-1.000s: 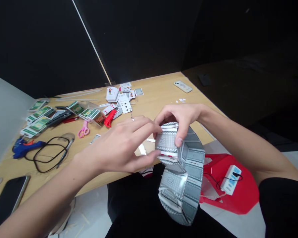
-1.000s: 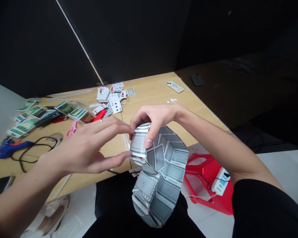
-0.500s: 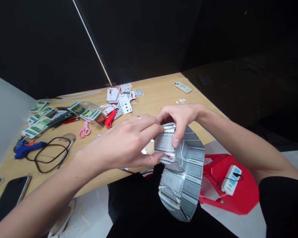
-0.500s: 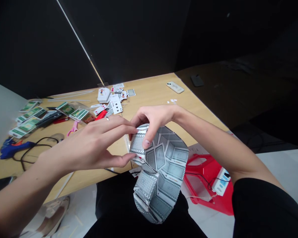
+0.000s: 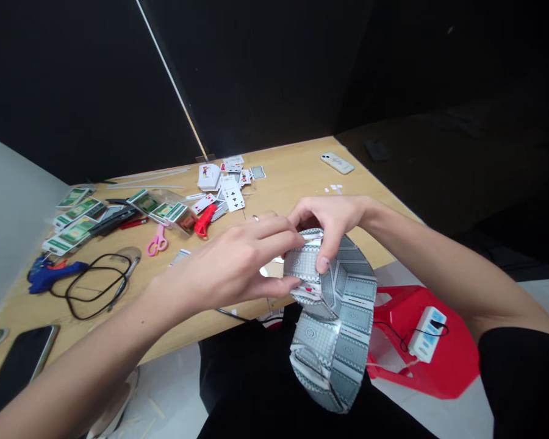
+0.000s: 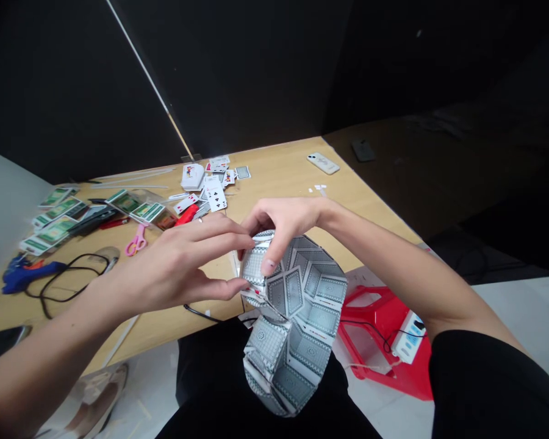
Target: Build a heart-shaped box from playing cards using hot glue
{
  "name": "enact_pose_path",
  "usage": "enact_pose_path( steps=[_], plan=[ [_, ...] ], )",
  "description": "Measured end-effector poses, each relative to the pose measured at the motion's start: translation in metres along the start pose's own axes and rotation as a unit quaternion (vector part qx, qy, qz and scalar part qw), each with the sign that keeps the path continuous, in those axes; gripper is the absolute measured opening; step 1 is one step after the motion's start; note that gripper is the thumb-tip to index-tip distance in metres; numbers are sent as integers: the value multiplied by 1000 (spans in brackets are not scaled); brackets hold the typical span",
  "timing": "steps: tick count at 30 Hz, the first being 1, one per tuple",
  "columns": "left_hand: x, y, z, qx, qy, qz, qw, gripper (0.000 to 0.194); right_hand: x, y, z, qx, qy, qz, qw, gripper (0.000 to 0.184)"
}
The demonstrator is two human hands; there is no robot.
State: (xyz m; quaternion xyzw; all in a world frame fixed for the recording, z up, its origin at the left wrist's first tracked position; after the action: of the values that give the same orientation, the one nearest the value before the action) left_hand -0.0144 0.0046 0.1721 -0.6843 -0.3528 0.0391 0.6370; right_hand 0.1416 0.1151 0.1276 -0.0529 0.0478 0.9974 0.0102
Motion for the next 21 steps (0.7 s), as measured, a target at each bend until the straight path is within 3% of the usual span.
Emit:
enact_pose_path(
  steps=[11,17,21],
  plan=[
    [-5,-3,-4,12,-32,-3,999,33,-2,1,6,-78,21,-12,997,54],
    [2,-1,-8,-3,2,3,1000,22,-1,3,5,-73,3,-17,997,49],
    [1,0,-9,0,-14,-1,1000,30,-2,3,7,-75,4,-26,997,49]
  ],
)
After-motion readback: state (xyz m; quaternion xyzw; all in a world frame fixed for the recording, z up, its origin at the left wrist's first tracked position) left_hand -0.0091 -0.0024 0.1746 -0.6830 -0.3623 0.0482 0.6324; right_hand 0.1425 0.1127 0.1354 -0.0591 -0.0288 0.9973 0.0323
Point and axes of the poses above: each hand's wrist, its own x-axis towards the middle knuckle, its own y-axis out of the palm, z = x × y, the point moved 4 cm from there along x, towards the middle knuckle, and after that the axes turned 5 degrees about x, right-handed, at the moved point
